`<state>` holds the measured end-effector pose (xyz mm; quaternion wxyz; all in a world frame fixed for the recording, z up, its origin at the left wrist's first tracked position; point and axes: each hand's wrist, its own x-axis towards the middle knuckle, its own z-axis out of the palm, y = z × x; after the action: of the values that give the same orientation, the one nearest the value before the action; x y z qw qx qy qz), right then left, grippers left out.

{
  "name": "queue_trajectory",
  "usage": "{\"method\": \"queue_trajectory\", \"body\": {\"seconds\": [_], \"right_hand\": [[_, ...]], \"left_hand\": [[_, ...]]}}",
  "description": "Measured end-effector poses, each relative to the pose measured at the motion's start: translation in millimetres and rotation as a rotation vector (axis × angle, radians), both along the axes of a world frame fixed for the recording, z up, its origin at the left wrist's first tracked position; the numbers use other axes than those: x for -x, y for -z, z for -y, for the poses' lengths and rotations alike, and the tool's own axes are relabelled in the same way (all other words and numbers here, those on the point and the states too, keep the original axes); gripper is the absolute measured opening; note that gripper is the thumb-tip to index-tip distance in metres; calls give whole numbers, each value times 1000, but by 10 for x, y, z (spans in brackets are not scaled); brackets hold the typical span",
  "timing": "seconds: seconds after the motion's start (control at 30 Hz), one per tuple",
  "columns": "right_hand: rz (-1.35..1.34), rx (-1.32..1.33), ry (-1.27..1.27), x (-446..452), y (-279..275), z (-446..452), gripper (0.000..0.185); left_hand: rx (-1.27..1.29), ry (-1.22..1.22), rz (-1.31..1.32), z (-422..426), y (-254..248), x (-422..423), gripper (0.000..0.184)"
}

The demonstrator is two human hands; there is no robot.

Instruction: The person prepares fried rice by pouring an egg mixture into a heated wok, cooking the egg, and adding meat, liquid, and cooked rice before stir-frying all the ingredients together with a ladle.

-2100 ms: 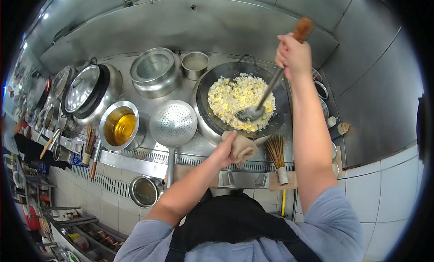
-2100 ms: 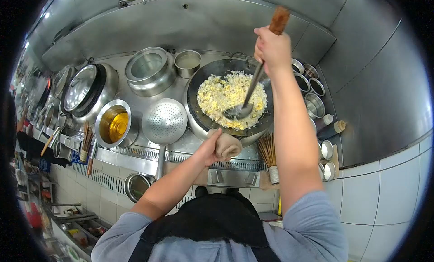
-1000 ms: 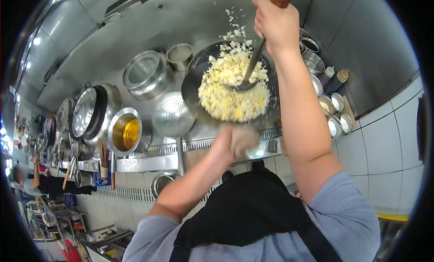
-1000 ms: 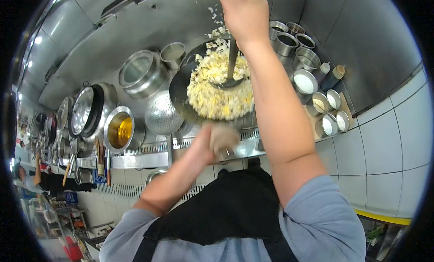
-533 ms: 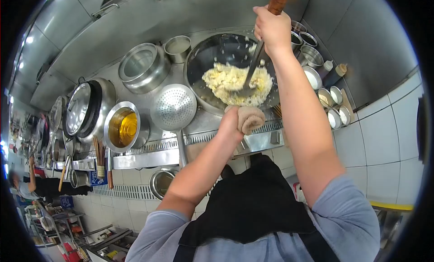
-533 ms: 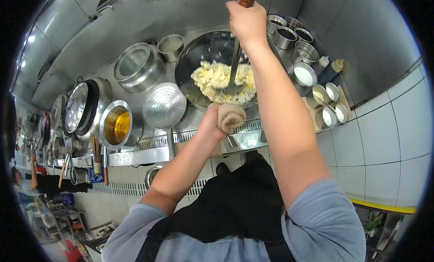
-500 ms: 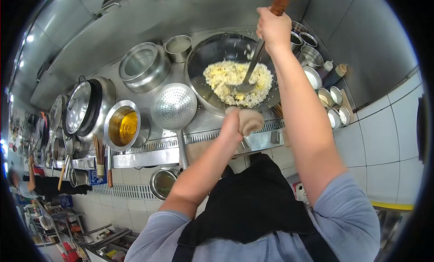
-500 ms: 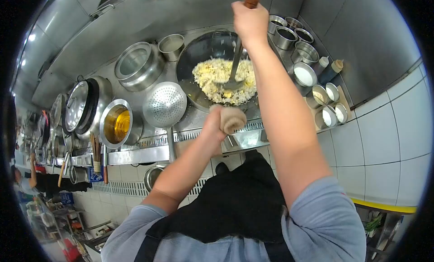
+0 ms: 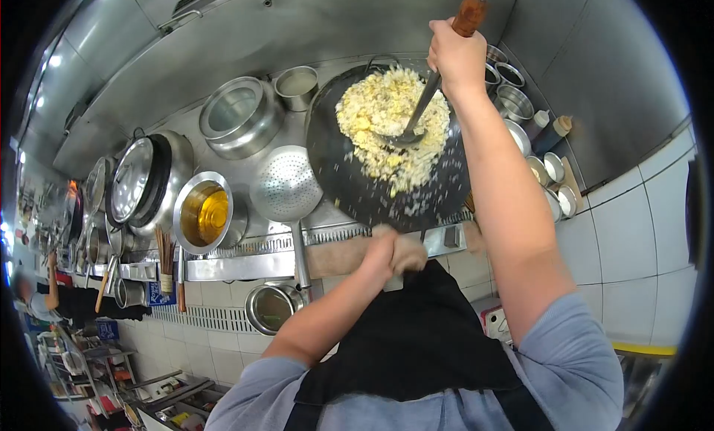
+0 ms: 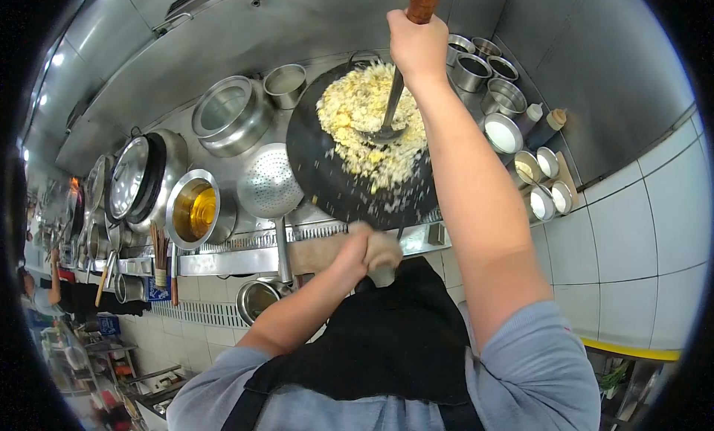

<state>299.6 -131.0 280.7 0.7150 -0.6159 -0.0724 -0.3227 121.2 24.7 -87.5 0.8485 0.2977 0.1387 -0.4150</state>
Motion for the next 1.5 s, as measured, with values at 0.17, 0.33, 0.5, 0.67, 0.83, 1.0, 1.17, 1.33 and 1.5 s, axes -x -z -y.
{"method": "queue_trajectory", "body": {"seconds": [0.17,0.33,0.5,0.67,0.83,1.0,1.17,1.33,1.5], "right_hand": [[-97,-9,-58,409,-75,-81,22],[-9,136,93,2,192,-29,24],[-58,0,-59,181,-429,84,22],[-43,93,-32,-200,152,45,20],[59,-108,-196,-446,-593,254,20],[172,-41,-233,146,-1356,338,30],[119,-128,-145,-5,-552,238,29],[-117,-77,-340,-556,191,184,26],[71,-125,-483,-229,-249,115,26]], "left_hand": [[-159,-132,-71,58,-2107,-7,30],[-141,-77,64,143,-1559,-462,38],[-223,-105,-55,145,-1705,237,36],[4,-168,53,321,-1854,-394,35],[-378,-301,77,335,-1180,-49,40],[-183,-322,-31,399,-1339,-939,33],[-289,-225,111,110,-1522,-758,43],[-1624,-44,745,-504,-653,148,58],[-1847,122,709,-466,-607,246,68]]}}
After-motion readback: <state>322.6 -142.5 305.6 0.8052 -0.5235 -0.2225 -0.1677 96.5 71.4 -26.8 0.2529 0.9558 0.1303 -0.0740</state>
